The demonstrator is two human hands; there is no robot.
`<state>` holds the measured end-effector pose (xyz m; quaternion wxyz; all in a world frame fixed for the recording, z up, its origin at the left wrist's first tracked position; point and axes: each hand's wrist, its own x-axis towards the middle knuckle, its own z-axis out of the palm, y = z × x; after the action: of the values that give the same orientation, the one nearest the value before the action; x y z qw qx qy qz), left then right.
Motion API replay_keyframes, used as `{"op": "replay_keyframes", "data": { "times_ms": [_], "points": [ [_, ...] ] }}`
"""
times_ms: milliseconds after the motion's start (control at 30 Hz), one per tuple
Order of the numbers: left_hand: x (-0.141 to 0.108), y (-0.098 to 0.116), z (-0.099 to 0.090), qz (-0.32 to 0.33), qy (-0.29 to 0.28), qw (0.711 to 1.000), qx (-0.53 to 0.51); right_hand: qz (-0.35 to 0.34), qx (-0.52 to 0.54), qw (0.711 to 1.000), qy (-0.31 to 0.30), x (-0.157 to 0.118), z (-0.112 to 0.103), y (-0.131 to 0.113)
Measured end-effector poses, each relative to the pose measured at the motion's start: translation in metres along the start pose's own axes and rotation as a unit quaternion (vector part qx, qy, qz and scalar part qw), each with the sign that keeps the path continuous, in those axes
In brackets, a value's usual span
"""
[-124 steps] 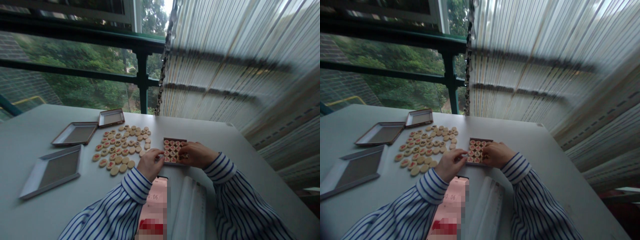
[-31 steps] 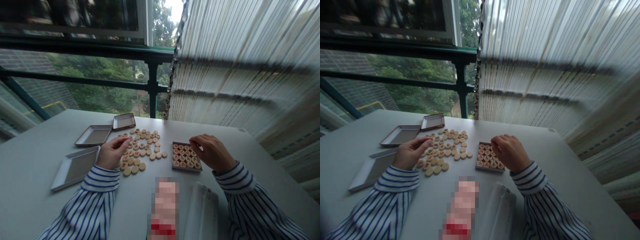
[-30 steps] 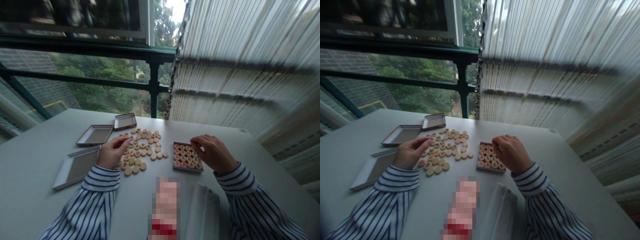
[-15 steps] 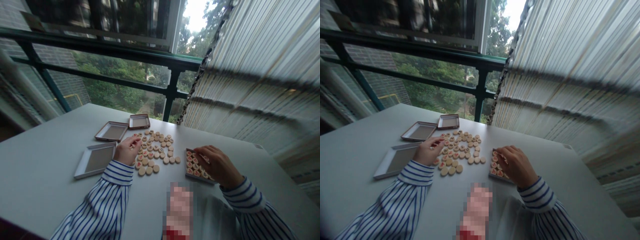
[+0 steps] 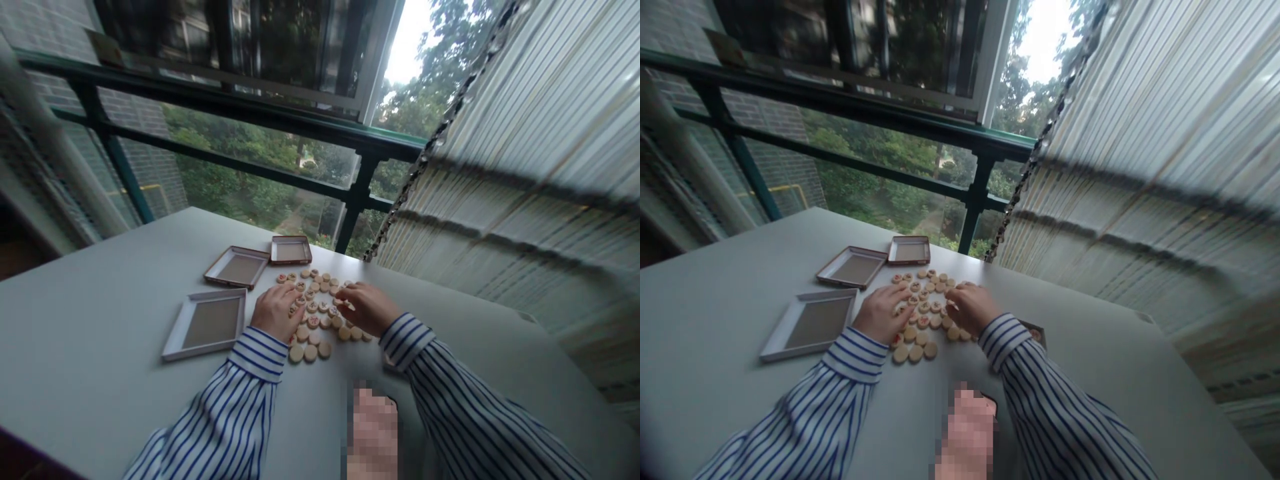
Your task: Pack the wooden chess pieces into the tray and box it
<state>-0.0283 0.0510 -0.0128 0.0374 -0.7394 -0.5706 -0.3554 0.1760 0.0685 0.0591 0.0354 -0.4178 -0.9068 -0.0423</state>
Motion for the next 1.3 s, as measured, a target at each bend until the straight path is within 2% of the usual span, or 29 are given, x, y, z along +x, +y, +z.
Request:
{"op": "replay_keyframes", "data": {
  "times_ms": [300, 800, 1067, 1300],
  "points": [
    [-0.001, 0.007, 0.001, 0.004, -0.012, 1.0, -0.015, 0.009, -0.01, 0.998, -0.055, 0.031, 0.017, -0.011],
    [-0.002, 0.013, -0.002, -0.01, -0.021, 1.0, -0.02, 0.028, 0.002, 0.996, -0.084, 0.037, 0.029, -0.007],
    [-0.003, 0.012, 0.002, -0.006, -0.018, 1.0, -0.024, 0.039, 0.015, 0.998, -0.056, 0.034, 0.025, -0.01],
    [-0.002, 0.009, 0.007, 0.008, -0.001, 0.998, -0.063, 0.035, 0.032, 0.999, 0.026, 0.02, 0.01, -0.019]
  ]
}}
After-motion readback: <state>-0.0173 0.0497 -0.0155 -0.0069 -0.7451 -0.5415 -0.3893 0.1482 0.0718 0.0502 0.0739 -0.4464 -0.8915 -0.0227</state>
